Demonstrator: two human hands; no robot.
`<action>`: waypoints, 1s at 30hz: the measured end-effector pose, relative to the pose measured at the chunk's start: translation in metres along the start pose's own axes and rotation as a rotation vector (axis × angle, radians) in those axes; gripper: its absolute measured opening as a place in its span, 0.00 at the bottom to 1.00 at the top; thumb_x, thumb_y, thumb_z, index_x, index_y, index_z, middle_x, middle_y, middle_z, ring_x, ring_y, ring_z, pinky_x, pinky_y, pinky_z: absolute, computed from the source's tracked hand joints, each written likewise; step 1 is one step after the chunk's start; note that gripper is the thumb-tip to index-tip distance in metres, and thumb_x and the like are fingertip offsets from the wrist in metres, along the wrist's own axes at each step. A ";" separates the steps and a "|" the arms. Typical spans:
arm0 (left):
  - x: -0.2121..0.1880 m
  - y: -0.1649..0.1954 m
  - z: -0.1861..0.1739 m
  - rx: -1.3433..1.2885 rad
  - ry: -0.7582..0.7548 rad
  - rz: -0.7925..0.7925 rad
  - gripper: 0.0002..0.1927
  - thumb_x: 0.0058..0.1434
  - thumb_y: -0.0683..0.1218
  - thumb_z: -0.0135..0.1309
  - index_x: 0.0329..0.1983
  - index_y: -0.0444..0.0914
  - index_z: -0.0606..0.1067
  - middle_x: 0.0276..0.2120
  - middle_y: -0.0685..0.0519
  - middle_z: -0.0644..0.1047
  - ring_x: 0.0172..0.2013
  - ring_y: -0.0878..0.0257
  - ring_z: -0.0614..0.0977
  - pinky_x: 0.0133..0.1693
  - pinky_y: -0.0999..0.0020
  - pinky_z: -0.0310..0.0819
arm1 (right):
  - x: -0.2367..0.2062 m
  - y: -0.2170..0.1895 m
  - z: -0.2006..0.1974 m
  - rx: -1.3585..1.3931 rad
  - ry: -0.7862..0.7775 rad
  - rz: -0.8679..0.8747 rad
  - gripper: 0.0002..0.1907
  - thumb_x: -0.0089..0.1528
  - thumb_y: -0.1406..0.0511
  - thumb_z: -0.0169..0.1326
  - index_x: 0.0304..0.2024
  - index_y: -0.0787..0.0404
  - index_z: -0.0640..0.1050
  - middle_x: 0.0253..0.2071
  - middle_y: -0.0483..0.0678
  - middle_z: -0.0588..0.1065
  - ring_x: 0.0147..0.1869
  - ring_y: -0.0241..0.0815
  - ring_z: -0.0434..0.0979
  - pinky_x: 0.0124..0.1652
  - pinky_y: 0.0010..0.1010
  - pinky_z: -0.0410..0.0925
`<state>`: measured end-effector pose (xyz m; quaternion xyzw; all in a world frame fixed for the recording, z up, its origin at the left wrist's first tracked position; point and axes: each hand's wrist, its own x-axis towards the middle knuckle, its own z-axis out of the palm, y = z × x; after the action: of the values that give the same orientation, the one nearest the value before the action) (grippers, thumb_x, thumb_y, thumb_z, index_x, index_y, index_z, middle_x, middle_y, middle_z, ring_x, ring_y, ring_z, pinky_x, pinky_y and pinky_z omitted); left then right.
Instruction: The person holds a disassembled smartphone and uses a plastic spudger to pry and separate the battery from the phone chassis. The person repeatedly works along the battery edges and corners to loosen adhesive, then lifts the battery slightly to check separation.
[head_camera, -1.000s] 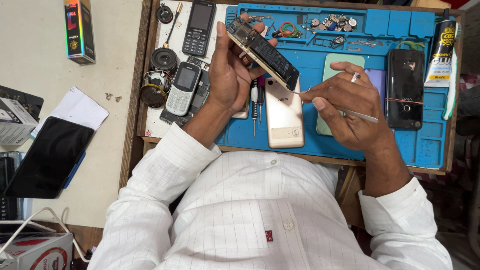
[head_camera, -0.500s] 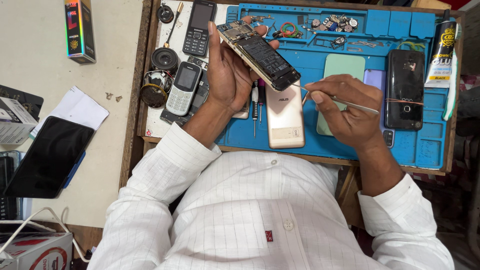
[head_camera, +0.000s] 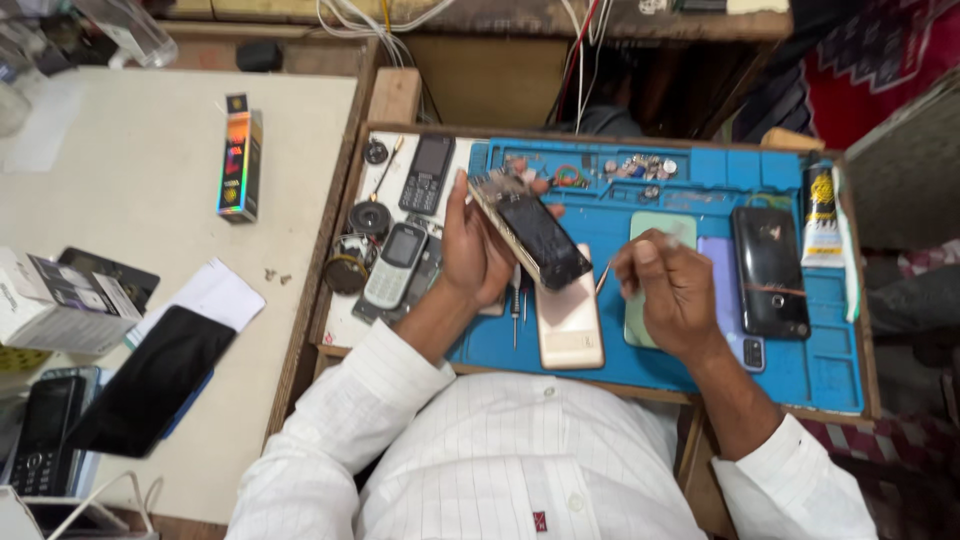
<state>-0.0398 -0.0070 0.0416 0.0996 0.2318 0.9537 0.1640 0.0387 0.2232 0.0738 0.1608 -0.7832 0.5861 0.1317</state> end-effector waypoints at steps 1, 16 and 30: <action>-0.001 0.000 0.001 0.002 -0.032 -0.018 0.38 0.76 0.68 0.28 0.69 0.34 0.64 0.53 0.40 0.77 0.52 0.44 0.83 0.56 0.50 0.84 | 0.001 0.004 0.001 0.061 -0.005 0.139 0.18 0.73 0.57 0.44 0.45 0.62 0.81 0.27 0.41 0.73 0.24 0.25 0.64 0.23 0.19 0.59; -0.007 -0.003 0.012 0.038 -0.192 -0.055 0.40 0.77 0.69 0.23 0.74 0.35 0.59 0.54 0.40 0.76 0.49 0.46 0.84 0.48 0.51 0.85 | 0.000 0.026 0.029 0.647 -0.266 0.508 0.20 0.70 0.53 0.46 0.39 0.63 0.78 0.26 0.40 0.72 0.19 0.26 0.57 0.20 0.19 0.54; -0.010 -0.012 0.012 0.057 -0.214 -0.064 0.37 0.77 0.70 0.21 0.73 0.41 0.62 0.54 0.40 0.75 0.49 0.50 0.83 0.50 0.56 0.85 | -0.014 0.029 0.045 0.747 -0.354 0.543 0.15 0.72 0.57 0.47 0.43 0.62 0.76 0.21 0.39 0.68 0.16 0.23 0.57 0.16 0.18 0.54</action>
<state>-0.0246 0.0048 0.0452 0.1978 0.2432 0.9249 0.2151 0.0394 0.1886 0.0305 0.0842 -0.5437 0.8035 -0.2273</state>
